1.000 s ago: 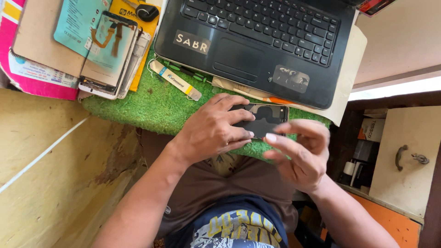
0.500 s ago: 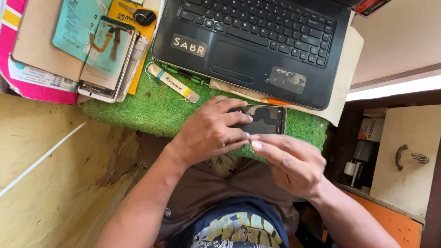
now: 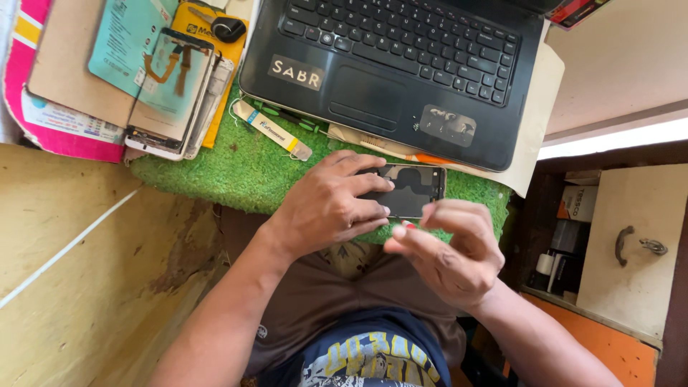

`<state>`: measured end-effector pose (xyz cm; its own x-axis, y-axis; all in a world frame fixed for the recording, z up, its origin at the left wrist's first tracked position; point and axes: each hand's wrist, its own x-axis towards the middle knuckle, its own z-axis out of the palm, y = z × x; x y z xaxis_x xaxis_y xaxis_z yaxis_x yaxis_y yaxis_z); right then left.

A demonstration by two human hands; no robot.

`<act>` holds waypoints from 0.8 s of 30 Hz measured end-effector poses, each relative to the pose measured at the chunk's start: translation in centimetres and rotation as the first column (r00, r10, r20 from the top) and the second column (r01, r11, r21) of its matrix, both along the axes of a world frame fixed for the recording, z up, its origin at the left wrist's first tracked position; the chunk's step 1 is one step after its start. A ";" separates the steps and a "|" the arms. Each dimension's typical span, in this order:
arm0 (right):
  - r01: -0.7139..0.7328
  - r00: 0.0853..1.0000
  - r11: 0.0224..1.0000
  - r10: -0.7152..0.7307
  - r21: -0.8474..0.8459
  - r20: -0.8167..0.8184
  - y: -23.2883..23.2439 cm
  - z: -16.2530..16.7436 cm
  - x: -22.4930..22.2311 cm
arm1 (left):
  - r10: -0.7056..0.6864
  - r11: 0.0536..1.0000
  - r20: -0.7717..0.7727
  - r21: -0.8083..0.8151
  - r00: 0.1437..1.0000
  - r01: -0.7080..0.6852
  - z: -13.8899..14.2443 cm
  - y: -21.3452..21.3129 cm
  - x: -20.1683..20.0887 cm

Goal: The person repairs a smartphone at a workbench, using a screwdriver to remove and tighten screws on the phone's frame and a pry tool to lift components. They flip the phone over, press on its parts, and work on both sides of the device while it rests on a green mat.

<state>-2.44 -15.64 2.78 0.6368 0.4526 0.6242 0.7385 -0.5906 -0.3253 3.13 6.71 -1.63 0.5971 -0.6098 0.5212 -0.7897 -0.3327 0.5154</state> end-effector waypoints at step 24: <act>0.087 0.953 0.909 0.043 0.408 -0.301 -3.6 -0.9 0.0 | 0.056 0.998 -0.027 0.032 0.998 -0.055 0.2 0.1 -0.2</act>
<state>-2.46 -19.20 1.88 0.8279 0.1802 0.5312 0.5574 -0.3700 -0.7432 2.90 6.76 -1.43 0.6444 -0.5909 0.4853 -0.7551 -0.3915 0.5259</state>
